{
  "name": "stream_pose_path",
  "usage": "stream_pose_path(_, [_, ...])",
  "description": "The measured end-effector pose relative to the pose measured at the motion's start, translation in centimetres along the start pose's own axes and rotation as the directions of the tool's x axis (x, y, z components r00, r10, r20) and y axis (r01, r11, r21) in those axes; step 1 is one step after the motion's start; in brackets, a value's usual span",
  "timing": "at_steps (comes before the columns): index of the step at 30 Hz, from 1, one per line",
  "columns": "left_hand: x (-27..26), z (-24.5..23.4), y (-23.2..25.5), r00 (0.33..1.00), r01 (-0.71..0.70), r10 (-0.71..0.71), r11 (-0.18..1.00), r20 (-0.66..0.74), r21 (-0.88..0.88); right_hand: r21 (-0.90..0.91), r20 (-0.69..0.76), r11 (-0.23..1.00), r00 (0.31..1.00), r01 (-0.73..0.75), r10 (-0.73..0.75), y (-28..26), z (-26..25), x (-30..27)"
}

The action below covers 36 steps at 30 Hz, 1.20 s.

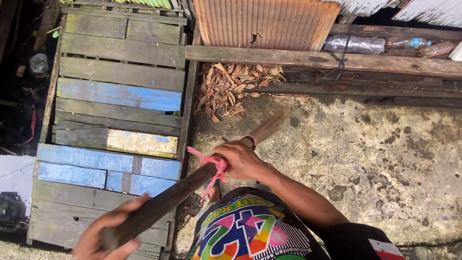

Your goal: Sweeping dry leaves off a wooden walkway using a broom.

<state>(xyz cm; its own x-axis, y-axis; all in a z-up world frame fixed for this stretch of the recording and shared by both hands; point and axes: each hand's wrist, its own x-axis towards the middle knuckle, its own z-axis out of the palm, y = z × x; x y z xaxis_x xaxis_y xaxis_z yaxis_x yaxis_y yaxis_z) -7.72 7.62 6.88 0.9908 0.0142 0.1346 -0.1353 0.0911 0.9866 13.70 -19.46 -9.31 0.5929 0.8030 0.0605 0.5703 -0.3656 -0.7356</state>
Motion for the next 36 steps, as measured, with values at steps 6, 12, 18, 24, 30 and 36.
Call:
stream_pose_path(6, [4.6,1.4,-8.2,0.997,0.056,-0.059,0.997,0.051,0.06,0.114,0.024,0.96,0.966,-0.257,0.256,8.1,7.1,-0.1])
stream_pose_path(12, [5.9,-2.2,-6.4,0.993,0.088,-0.105,0.966,0.057,0.245,0.23,-0.153,0.973,0.988,-0.002,0.038,9.0,12.6,7.3])
stream_pose_path(18, [5.0,-8.6,0.9,1.0,0.003,0.003,0.902,-0.013,0.432,0.079,-0.406,0.972,0.897,0.222,-0.172,1.6,9.6,15.8])
stream_pose_path(24, [1.3,-28.4,3.0,0.842,0.172,-0.228,0.972,0.488,0.159,-0.147,-0.353,0.982,0.921,0.12,-0.165,-7.1,6.4,16.1])
stream_pose_path(30, [5.5,-19.3,0.7,0.977,0.047,-0.036,0.998,0.209,-0.05,-0.11,-0.145,0.983,0.981,-0.146,0.13,-5.5,9.0,12.7])
stream_pose_path(36, [8.5,-15.9,-6.3,0.983,0.106,-0.102,0.994,0.15,-0.02,0.034,-0.117,0.971,0.964,-0.238,0.24,1.9,14.8,13.1])
